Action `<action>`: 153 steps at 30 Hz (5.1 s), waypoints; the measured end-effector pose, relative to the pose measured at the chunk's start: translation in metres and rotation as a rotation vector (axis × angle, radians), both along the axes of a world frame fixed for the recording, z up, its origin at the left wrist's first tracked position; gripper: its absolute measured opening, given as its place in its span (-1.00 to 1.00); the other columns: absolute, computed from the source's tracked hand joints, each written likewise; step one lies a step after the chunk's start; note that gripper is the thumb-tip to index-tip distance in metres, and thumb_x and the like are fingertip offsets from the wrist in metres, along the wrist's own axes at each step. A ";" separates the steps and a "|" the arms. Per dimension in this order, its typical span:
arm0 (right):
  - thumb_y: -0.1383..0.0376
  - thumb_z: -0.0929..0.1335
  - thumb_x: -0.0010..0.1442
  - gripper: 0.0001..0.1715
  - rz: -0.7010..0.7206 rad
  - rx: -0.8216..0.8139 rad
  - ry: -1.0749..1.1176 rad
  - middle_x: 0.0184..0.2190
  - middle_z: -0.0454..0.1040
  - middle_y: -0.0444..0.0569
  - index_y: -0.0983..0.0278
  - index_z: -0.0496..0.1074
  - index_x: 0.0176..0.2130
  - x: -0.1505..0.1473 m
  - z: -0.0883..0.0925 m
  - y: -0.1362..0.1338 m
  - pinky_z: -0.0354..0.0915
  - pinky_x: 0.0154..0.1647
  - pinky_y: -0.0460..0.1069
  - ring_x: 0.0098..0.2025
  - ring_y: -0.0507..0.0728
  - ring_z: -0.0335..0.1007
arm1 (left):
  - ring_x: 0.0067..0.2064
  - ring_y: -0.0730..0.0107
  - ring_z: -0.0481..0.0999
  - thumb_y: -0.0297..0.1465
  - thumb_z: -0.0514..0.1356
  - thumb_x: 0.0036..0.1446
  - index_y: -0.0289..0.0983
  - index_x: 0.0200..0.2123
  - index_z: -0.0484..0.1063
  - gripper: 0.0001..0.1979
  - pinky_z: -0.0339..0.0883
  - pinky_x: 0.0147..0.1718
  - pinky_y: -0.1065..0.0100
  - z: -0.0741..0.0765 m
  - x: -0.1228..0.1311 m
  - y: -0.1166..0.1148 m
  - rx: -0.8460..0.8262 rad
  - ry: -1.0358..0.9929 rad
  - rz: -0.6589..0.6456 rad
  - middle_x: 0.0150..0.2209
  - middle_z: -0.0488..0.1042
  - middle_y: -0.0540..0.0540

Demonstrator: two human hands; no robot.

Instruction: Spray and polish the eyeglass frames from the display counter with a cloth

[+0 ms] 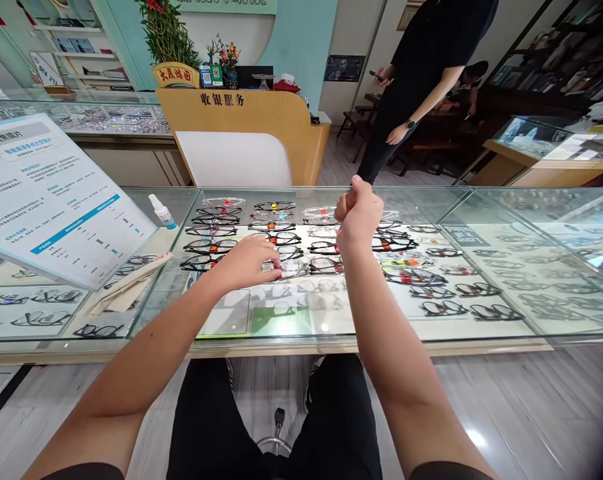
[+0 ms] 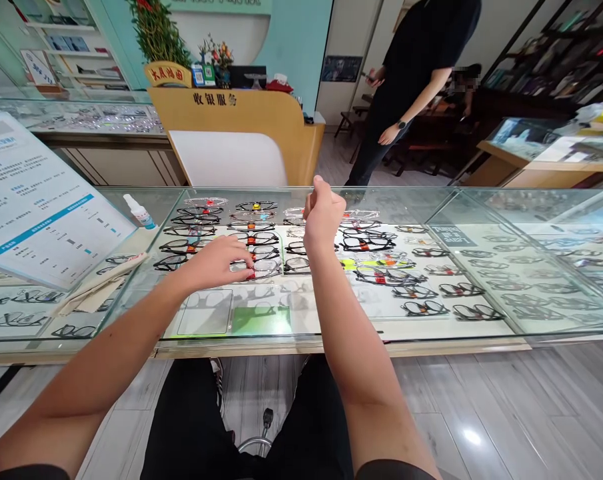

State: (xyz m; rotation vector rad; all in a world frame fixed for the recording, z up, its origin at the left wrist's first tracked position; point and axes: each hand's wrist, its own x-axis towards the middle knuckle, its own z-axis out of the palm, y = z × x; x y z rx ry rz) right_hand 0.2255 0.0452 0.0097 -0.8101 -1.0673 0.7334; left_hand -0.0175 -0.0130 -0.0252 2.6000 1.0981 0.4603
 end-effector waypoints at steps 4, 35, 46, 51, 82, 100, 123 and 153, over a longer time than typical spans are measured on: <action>-0.38 0.44 0.24 -0.05 -0.019 -0.039 0.076 -0.64 -0.23 -0.27 0.08 -0.16 -0.55 -0.007 0.003 -0.005 -0.16 -0.56 0.05 -0.57 0.00 -0.31 | -0.11 0.07 0.58 -0.17 0.36 0.30 -0.14 -0.32 0.71 -0.78 0.28 -0.07 0.09 -0.003 -0.002 0.002 -0.005 0.011 0.008 -0.24 0.73 -0.10; -0.33 0.56 0.07 -0.02 0.158 -0.070 0.060 -0.62 -0.29 -0.29 0.09 -0.12 -0.62 -0.024 0.004 -0.014 -0.25 -0.54 0.04 -0.60 -0.04 -0.35 | -0.09 0.00 0.49 -0.23 0.32 0.36 -0.16 -0.24 0.72 -0.80 0.29 -0.06 0.07 -0.021 0.000 0.023 0.095 -0.077 0.242 -0.28 0.56 -0.18; -0.24 0.61 0.09 -0.36 0.421 -0.203 -0.342 -0.66 0.00 -0.33 0.20 0.46 -0.43 -0.035 -0.003 -0.026 -0.26 -0.50 0.00 -0.57 -0.05 -0.22 | -0.13 0.25 0.56 0.03 0.59 -0.02 -0.19 -0.26 0.69 -0.54 0.41 -0.09 0.25 -0.001 -0.010 0.029 -0.286 -1.174 0.357 -0.22 0.63 -0.07; -0.27 0.62 0.08 -0.33 0.528 -0.177 -0.468 -0.67 -0.01 -0.37 0.23 0.56 -0.24 -0.052 -0.018 -0.031 -0.23 -0.48 -0.02 -0.55 -0.04 -0.23 | -0.20 0.37 0.56 0.05 0.68 -0.22 -0.20 -0.30 0.69 -0.44 0.42 -0.14 0.32 -0.003 -0.006 0.029 -0.402 -1.297 0.351 -0.25 0.67 -0.03; -0.03 0.35 0.53 -0.59 -0.158 0.027 -0.738 -0.52 0.54 -0.15 0.19 0.62 -0.11 -0.032 -0.019 -0.021 0.18 -0.28 0.04 -0.47 0.13 0.42 | -0.25 0.31 0.53 0.15 0.58 -0.06 -0.22 -0.24 0.64 -0.41 0.54 -0.20 0.26 0.001 -0.013 0.028 -0.289 -1.097 0.421 -0.26 0.61 -0.08; -0.18 0.48 0.35 0.03 -0.270 0.277 -0.843 0.46 0.20 0.47 0.24 0.07 0.47 -0.048 -0.038 -0.018 0.33 0.48 0.49 0.57 0.55 0.16 | -0.24 0.29 0.56 0.11 0.51 0.12 -0.20 -0.27 0.63 -0.52 0.50 -0.24 0.31 -0.003 -0.004 0.021 -0.290 -1.032 0.310 -0.27 0.57 -0.07; 0.33 0.33 0.30 -0.41 -0.132 0.073 -1.113 0.38 0.46 0.34 0.31 0.46 0.29 -0.039 -0.034 -0.015 0.21 0.52 0.45 0.45 0.51 0.30 | -0.06 0.22 0.64 0.17 0.62 -0.14 -0.19 -0.29 0.54 -0.36 0.66 -0.05 0.17 0.003 -0.012 0.027 -0.252 -1.347 0.453 -0.20 0.62 -0.09; 0.02 0.41 0.47 -0.58 0.220 0.203 -0.811 0.24 0.65 0.22 0.19 0.55 0.17 -0.061 -0.043 -0.024 0.48 0.29 0.30 0.18 0.36 0.60 | 0.21 0.11 0.56 -0.28 0.41 0.24 -0.15 0.05 0.59 -0.68 0.43 0.21 0.19 0.000 -0.016 0.024 0.030 -1.048 0.402 0.15 0.57 -0.19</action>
